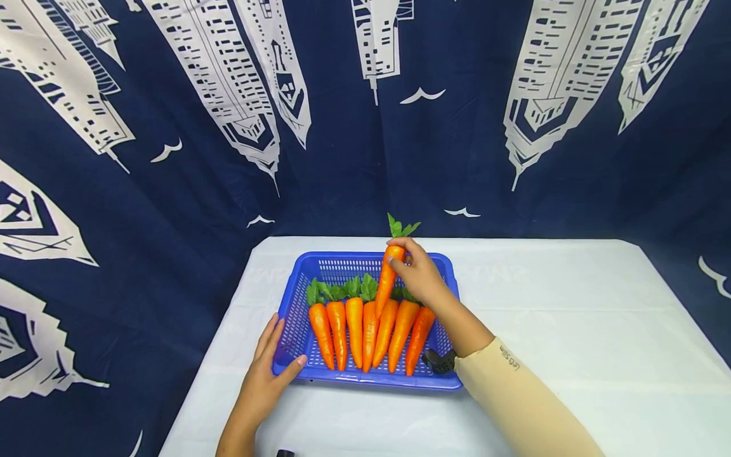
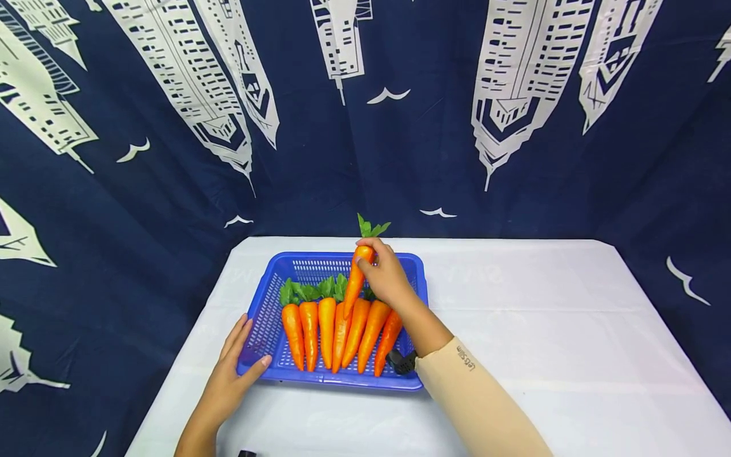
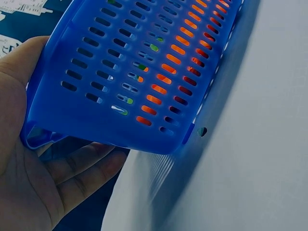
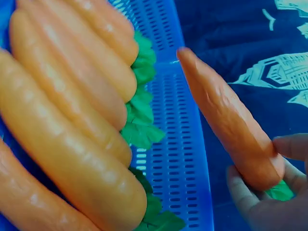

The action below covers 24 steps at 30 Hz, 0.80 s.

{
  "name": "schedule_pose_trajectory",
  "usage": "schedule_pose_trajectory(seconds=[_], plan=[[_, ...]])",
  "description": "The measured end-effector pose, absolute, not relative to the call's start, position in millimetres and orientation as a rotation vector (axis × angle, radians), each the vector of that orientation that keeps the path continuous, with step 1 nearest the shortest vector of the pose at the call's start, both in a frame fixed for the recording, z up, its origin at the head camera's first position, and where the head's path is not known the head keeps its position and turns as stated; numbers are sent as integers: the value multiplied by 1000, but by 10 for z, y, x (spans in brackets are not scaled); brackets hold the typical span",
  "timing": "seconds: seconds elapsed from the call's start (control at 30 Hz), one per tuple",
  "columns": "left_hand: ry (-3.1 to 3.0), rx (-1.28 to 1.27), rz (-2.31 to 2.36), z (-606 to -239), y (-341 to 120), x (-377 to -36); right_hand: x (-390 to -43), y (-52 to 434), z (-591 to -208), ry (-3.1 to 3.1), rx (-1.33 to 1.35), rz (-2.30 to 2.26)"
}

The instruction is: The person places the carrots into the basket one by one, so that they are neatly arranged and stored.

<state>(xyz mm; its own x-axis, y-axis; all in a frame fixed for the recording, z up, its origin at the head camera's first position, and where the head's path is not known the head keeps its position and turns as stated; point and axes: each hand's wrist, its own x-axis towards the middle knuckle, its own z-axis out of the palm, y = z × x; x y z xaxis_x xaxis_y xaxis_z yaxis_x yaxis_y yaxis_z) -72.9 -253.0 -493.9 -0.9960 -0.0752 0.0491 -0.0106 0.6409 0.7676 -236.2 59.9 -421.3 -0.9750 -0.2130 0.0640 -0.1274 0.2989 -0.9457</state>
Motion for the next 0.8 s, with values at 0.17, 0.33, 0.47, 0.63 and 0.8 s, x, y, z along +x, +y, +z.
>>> schedule_pose_trajectory(seconds=[0.17, 0.33, 0.47, 0.63, 0.8], plan=[[-2786, 76, -1286, -4934, -2528, -732, -2379, 564, -4304, 2516, -372, -1644], [-2784, 78, -1291, -4940, -2528, -735, -2405, 535, -4404, 2505, -403, -1499], [-2771, 76, -1308, -4955, -2532, -734, -2408, 532, -4471, 2477, -451, -1439], [-2762, 66, -1309, -4967, -2538, -737, -2416, 535, -4546, 2393, -531, -1430], [-2762, 64, -1304, -4969, -2547, -736, -2434, 535, -4616, 2375, -625, -1359]])
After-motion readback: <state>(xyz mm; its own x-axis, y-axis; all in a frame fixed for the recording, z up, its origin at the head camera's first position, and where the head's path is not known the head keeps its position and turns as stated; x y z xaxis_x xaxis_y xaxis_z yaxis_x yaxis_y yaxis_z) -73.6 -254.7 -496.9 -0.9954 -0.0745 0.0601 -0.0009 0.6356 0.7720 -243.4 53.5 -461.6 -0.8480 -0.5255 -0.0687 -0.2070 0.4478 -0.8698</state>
